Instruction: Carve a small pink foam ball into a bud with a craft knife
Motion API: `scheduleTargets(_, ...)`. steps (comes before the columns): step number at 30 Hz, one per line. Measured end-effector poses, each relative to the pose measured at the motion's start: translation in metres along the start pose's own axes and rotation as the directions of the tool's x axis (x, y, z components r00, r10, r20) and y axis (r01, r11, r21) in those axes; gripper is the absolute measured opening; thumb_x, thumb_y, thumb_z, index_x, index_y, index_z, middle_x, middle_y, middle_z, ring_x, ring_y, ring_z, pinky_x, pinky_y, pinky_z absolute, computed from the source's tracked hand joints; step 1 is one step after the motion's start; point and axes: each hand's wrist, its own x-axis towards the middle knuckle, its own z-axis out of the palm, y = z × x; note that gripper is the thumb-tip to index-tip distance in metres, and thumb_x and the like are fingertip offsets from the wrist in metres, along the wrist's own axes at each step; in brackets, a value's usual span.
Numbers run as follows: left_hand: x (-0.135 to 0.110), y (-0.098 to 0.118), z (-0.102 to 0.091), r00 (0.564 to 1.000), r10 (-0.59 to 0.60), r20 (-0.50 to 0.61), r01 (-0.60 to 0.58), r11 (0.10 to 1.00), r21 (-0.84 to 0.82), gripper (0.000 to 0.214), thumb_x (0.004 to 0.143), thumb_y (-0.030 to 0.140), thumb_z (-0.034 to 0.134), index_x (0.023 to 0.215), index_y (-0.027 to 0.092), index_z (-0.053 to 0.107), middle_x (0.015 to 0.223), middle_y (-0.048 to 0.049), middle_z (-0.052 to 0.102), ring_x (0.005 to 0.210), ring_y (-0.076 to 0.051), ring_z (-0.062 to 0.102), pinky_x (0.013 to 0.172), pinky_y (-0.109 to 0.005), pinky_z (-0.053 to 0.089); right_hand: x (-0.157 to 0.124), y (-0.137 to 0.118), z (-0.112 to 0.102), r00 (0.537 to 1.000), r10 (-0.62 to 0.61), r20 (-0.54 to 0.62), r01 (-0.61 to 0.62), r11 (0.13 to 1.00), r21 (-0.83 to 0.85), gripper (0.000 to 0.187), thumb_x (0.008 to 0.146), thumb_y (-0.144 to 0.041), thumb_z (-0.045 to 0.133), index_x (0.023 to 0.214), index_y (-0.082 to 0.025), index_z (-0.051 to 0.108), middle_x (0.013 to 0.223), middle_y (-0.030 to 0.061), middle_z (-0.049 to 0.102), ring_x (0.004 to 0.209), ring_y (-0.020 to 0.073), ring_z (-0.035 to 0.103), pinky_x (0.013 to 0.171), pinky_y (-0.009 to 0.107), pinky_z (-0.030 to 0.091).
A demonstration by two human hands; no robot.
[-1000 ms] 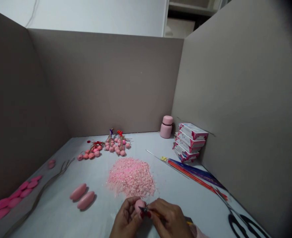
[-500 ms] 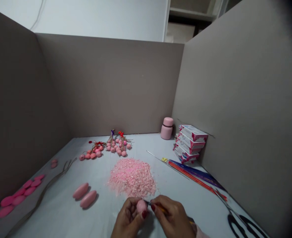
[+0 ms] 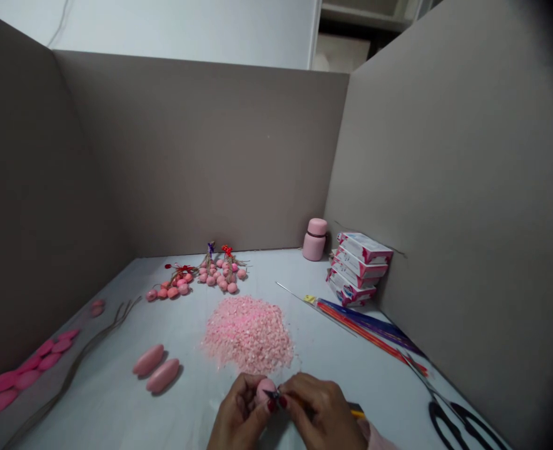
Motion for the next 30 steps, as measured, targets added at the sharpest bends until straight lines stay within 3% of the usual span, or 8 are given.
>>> scheduleTargets(7,0.001,0.000,-0.003,1.000,-0.022,0.018,0.022,1.000,0.002,0.027,0.062,0.038,0.076,0.070,0.015,0.064,0.063,-0.0004,0.061,0.063,-0.014,0.051,0.062,-0.026,0.037,-0.001,0.002,0.005,1.000,0.006,-0.020,-0.008,0.998,-0.066,0.024,0.090,-0.027,0.039,0.078,-0.021,0.059,0.070,0.0015,0.062,0.065,0.0139,0.058,0.060,0.022,0.039)
scheduleTargets(13,-0.001,-0.004,-0.004,0.998,-0.007,0.068,0.003,0.998,0.056,0.030,0.063,0.041,0.075,0.073,0.014,0.064,0.060,0.0024,0.055,0.058,-0.011,0.047,0.056,-0.022,0.033,0.003,0.008,-0.001,0.979,0.172,-0.108,-0.184,0.976,-0.115,0.026,0.090,-0.028,0.041,0.072,-0.020,0.058,0.067,0.0005,0.061,0.062,0.0145,0.058,0.058,0.022,0.038)
scheduleTargets(20,0.003,-0.010,-0.007,0.998,0.052,-0.029,-0.054,0.996,-0.072,0.032,0.057,0.031,0.081,0.083,0.019,0.067,0.072,-0.0008,0.064,0.068,-0.014,0.056,0.065,-0.026,0.041,0.001,-0.001,0.002,0.999,-0.023,-0.038,0.021,0.998,-0.060,0.024,0.091,-0.028,0.040,0.077,-0.022,0.059,0.069,0.0001,0.062,0.064,0.0134,0.059,0.058,0.021,0.039)
scheduleTargets(30,0.003,-0.009,-0.006,0.997,0.080,-0.008,-0.079,0.994,0.078,0.022,0.065,0.034,0.074,0.078,0.017,0.066,0.069,-0.0013,0.063,0.068,-0.016,0.052,0.066,-0.028,0.041,0.000,0.002,0.004,1.000,-0.009,0.001,0.009,0.994,-0.112,0.022,0.090,-0.025,0.041,0.081,-0.022,0.060,0.071,0.0014,0.062,0.066,0.0143,0.059,0.059,0.021,0.039)
